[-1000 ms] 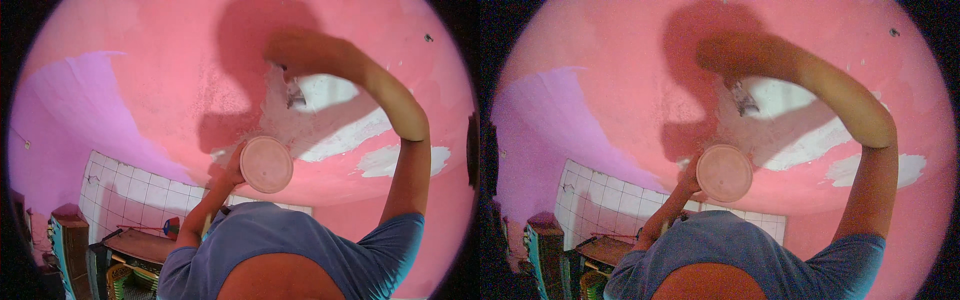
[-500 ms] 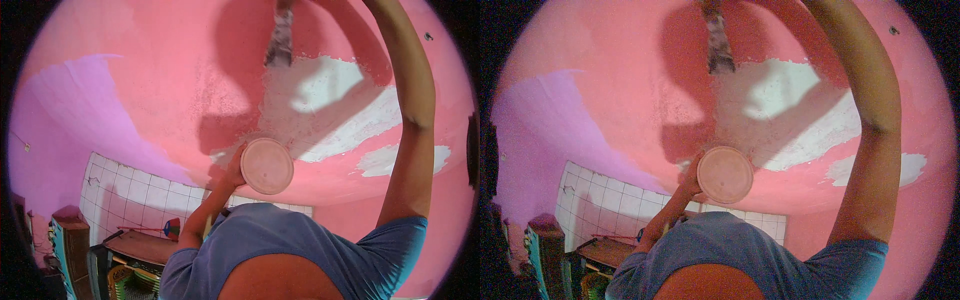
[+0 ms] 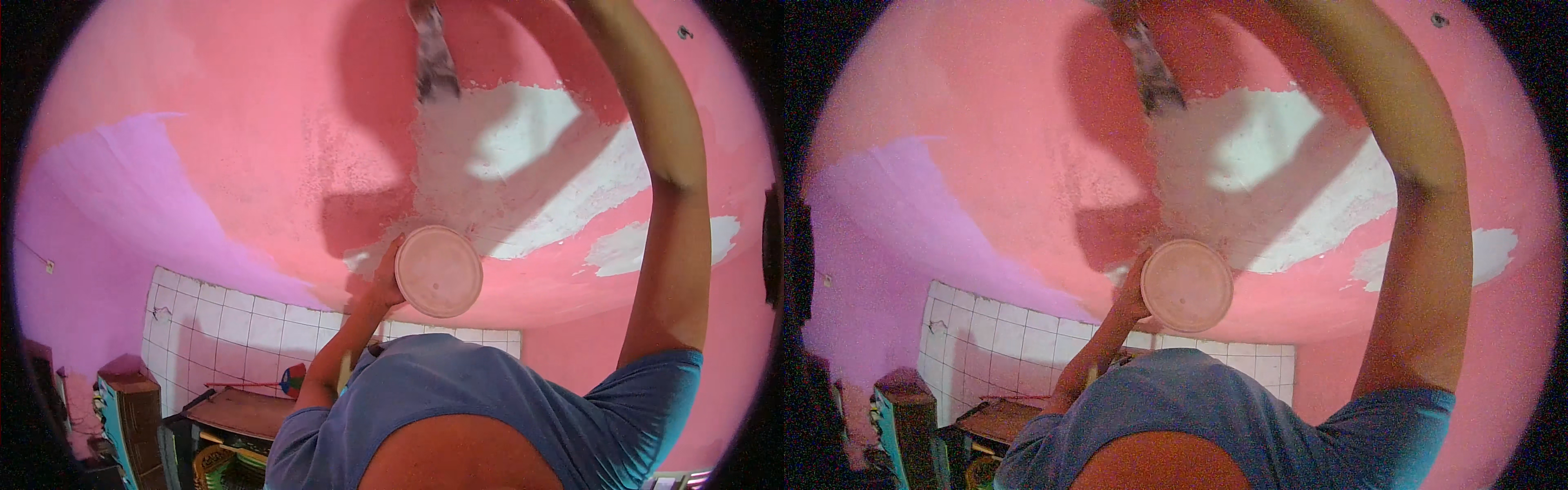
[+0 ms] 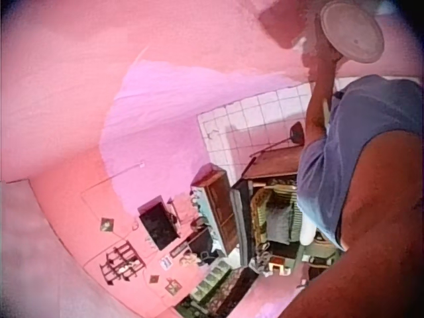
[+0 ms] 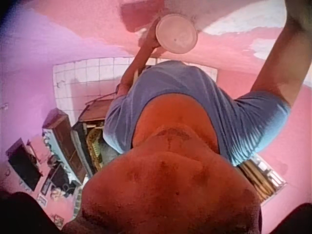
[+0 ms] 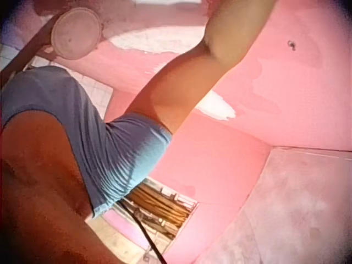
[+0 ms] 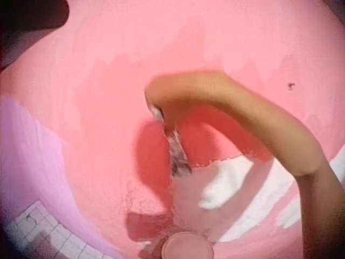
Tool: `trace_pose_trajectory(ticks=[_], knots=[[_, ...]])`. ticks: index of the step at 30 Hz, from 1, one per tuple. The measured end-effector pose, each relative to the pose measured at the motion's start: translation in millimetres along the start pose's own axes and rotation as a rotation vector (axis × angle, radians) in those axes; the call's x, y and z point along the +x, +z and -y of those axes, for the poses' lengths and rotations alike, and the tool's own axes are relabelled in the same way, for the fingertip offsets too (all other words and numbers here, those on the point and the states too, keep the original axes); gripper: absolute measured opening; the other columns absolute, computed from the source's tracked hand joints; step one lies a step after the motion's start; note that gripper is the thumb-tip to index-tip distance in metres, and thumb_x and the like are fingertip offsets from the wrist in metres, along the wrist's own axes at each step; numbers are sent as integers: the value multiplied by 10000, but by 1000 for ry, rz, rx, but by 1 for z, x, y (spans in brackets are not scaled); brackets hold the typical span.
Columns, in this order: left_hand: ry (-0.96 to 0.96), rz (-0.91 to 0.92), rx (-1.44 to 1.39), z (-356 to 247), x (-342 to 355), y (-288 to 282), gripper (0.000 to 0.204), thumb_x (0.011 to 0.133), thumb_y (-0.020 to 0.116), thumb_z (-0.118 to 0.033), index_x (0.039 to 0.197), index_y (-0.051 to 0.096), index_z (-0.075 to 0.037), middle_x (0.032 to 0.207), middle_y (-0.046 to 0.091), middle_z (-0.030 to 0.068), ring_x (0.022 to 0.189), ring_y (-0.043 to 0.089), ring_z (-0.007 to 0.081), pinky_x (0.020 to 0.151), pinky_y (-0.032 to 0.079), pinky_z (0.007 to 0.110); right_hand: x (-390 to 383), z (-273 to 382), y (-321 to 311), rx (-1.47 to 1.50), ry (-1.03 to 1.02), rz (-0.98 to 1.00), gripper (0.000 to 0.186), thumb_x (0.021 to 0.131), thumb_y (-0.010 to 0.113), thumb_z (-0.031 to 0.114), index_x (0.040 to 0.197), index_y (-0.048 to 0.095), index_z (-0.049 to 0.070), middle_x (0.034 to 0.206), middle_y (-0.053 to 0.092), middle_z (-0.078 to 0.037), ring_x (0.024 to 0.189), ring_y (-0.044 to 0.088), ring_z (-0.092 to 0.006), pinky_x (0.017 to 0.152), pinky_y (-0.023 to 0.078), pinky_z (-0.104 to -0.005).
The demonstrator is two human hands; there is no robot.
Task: The person applies a white plastering compound to a pink wall using a putty knife. They repeatedly scoop the compound from a small white container and smooth it over a patch on the wall.
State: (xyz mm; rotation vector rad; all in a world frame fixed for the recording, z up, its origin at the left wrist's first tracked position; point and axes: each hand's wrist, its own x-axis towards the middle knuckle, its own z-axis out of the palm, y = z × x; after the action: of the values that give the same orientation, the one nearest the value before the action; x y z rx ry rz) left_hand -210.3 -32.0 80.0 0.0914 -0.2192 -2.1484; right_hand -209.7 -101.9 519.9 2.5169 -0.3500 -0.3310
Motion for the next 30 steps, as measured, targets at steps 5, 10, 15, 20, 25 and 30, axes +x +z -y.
trace_pose_trajectory(ticks=[5, 10, 15, 20, 25, 30], knots=[[-72, -111, -27, 2, 1, 6, 603, 909, 260, -511, 1306, 406, -81, 1291, 463, 135, 1179, 454, 308, 985, 369, 477, 1, 4, -21, 36, 115, 207, 213, 597, 756, 175, 598, 619, 12, 556, 594, -93, 488, 500, -170, 472, 401, -321], [288, 233, 458, 4, -12, 18, 612, 910, 257, -510, 1325, 380, -78, 1312, 440, 141, 1192, 441, 306, 993, 358, 477, 3, 7, 58, 53, -178, -44, 207, 633, 736, 155, 612, 607, -5, 578, 587, -98, 527, 503, -190, 491, 411, -318], [-53, 156, -129, 4, 0, -2, 605, 908, 267, -508, 1324, 382, -85, 1315, 438, 137, 1200, 434, 303, 1001, 348, 477, 8, 1, 23, -49, 35, -10, 144, 647, 718, 111, 617, 608, 23, 536, 533, -54, 544, 502, -198, 496, 410, -307], [373, 196, 553, 5, -10, 7, 605, 902, 264, -514, 1317, 393, -93, 1318, 437, 126, 1205, 429, 297, 1002, 341, 489, -3, 16, -27, 139, 352, 77, 119, 646, 736, 136, 729, 659, 101, 629, 545, -18, 659, 533, -148, 667, 480, -349], [-9, 43, -118, -5, -17, -3, 599, 902, 273, -512, 1315, 396, -95, 1317, 439, 127, 1196, 439, 298, 990, 355, 495, 5, 43, 68, 143, -81, 259, 199, 582, 703, 77, 753, 605, 50, 813, 595, -105, 800, 579, -277, 695, 461, -408], [19, 67, -62, 3, -12, -20, 601, 899, 289, -520, 1312, 403, -98, 1317, 438, 130, 1200, 435, 299, 993, 348, 498, -24, 73, 185, 4, -280, -161, 169, 611, 658, 53, 771, 610, 28, 785, 605, -142, 761, 608, -301, 666, 486, -420]])
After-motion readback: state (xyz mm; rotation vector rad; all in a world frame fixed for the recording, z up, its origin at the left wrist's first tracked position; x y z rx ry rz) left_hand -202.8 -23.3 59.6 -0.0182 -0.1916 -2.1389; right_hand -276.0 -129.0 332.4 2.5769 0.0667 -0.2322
